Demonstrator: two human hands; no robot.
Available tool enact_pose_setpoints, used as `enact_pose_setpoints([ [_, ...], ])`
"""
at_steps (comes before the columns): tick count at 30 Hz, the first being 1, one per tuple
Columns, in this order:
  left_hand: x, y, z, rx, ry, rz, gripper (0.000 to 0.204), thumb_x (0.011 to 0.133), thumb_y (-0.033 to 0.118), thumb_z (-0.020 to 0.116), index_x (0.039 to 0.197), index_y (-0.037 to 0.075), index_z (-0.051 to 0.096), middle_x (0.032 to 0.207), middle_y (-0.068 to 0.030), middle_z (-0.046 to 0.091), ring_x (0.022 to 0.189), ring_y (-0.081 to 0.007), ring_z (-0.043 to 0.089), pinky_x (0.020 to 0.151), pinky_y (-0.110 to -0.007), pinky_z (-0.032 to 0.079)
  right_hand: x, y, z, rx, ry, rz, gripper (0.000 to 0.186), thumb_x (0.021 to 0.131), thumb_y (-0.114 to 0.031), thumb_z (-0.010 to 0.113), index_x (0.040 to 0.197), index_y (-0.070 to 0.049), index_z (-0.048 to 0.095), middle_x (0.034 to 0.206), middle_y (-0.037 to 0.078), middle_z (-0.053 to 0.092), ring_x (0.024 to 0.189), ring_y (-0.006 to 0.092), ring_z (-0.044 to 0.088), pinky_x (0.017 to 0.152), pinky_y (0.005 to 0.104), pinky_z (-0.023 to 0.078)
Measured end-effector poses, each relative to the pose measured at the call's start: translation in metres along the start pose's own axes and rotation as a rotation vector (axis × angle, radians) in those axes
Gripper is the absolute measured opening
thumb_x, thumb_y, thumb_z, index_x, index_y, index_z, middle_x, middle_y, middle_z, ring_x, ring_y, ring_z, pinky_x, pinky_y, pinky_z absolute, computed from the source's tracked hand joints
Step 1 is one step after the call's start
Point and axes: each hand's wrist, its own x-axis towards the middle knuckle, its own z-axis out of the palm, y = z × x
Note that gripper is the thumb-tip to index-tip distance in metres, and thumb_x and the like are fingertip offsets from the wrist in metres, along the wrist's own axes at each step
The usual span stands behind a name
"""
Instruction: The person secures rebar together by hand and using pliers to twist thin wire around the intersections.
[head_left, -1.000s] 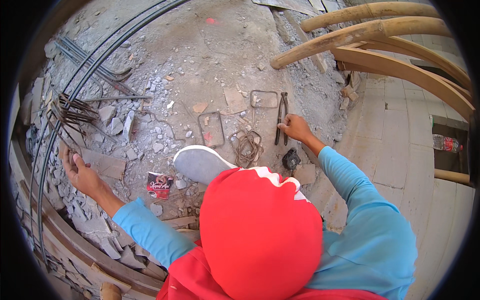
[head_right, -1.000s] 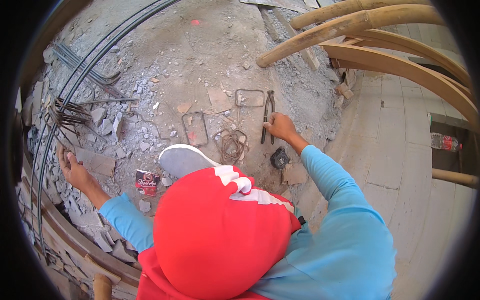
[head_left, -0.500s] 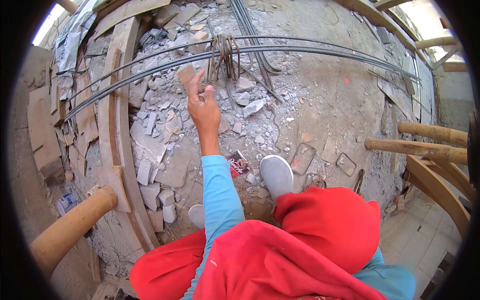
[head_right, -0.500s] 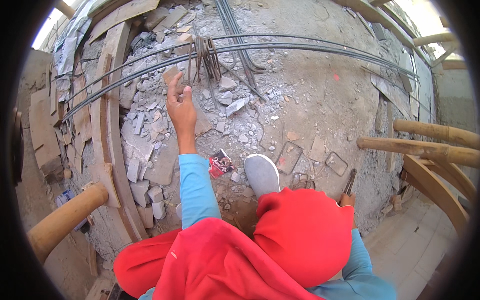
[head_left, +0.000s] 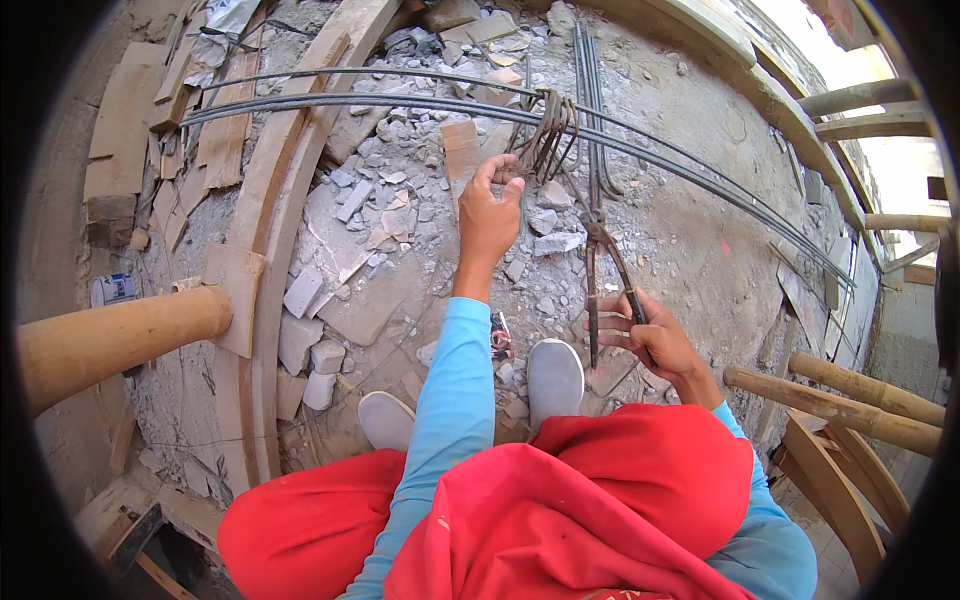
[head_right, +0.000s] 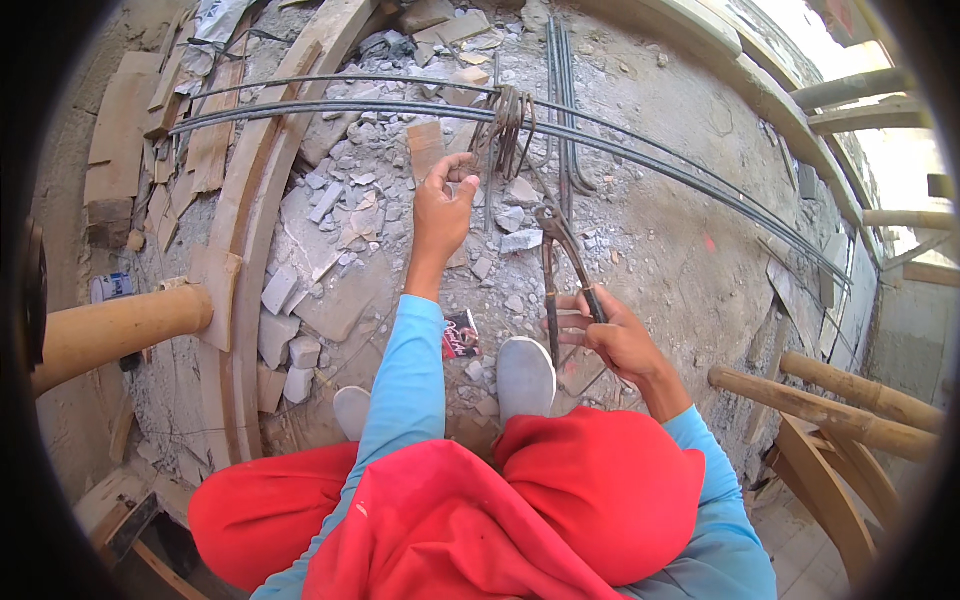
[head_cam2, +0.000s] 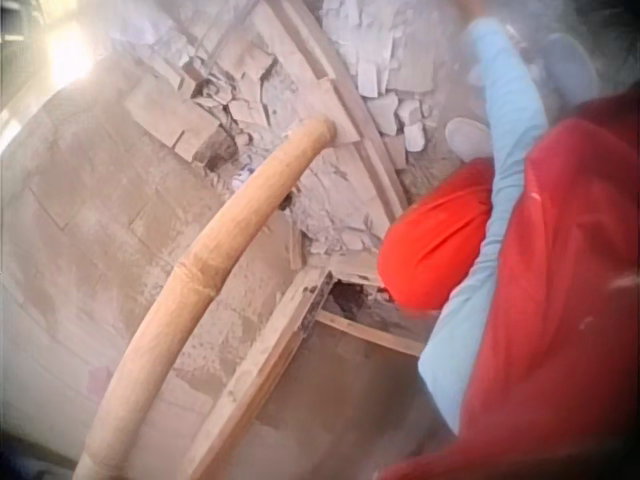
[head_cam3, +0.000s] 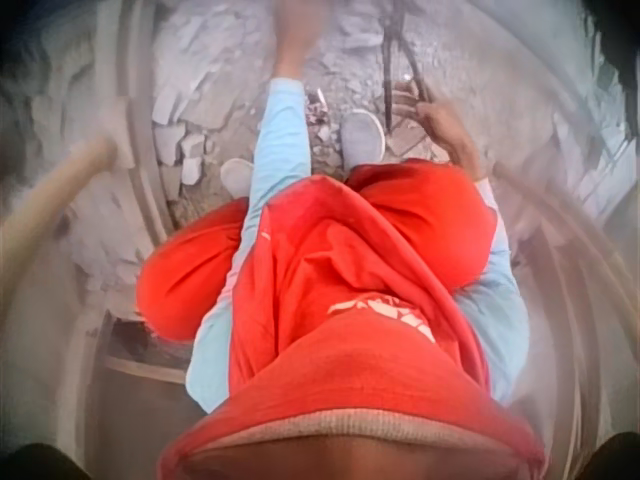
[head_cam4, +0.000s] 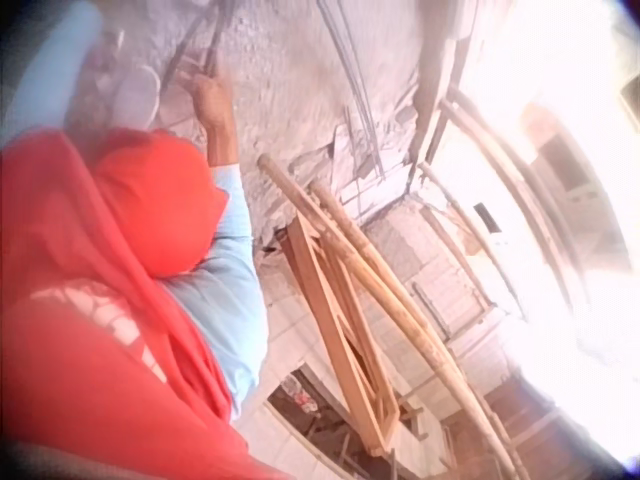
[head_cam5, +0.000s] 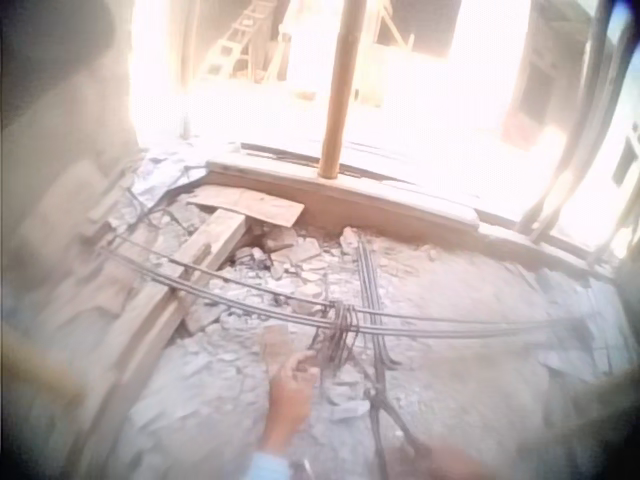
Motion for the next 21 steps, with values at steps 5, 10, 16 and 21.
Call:
enact_pose_setpoints([
  [5, 0.001, 0.000, -0.007, -0.066, 0.044, 0.021, 0.022, 0.092, 0.003, 0.070, 0.113, 0.004, 0.069, 0.101, -0.0131, 0.075, 0.095, -0.0270, 0.072, 0.089, -0.039, 0.053, 0.055, -0.024, -0.006, -0.355, -0.073, 0.105, 0.047, 0.076, 0.009, 0.050, 0.120, -0.007, 0.052, 0.144, 0.019, 0.057, 0.131, 0.0312, 0.060, 0.107, 0.0446, 0.052],
  [10, 0.002, -0.006, -0.007, -0.056, 0.021, 0.009, 0.024, 0.091, 0.001, 0.069, 0.115, 0.006, 0.069, 0.100, -0.0120, 0.074, 0.093, -0.0261, 0.071, 0.087, -0.037, 0.053, 0.079, -0.045, -0.011, -0.471, -0.123, 0.147, 0.035, 0.084, 0.004, 0.056, 0.116, -0.010, 0.053, 0.142, 0.014, 0.057, 0.123, 0.0227, 0.061, 0.096, 0.0335, 0.050],
  [16, 0.006, -0.006, -0.013, -0.074, -0.016, -0.015, 0.026, 0.091, 0.001, 0.070, 0.116, 0.007, 0.069, 0.101, -0.0124, 0.074, 0.092, -0.0260, 0.070, 0.086, -0.037, 0.053, 0.089, -0.067, -0.012, -0.245, -0.251, 0.218, 0.033, 0.084, 0.008, 0.053, 0.109, -0.012, 0.048, 0.143, 0.017, 0.057, 0.127, 0.0262, 0.061, 0.102, 0.0419, 0.053],
  [21, 0.006, -0.005, -0.016, -0.013, -0.025, 0.015, 0.027, 0.090, -0.001, 0.069, 0.116, 0.007, 0.068, 0.100, -0.0126, 0.073, 0.093, -0.0267, 0.070, 0.086, -0.039, 0.053, 0.099, -0.076, -0.013, -0.303, -0.255, 0.236, 0.033, 0.084, 0.009, 0.051, 0.110, -0.011, 0.047, 0.140, 0.017, 0.058, 0.127, 0.0272, 0.062, 0.100, 0.0412, 0.053],
])
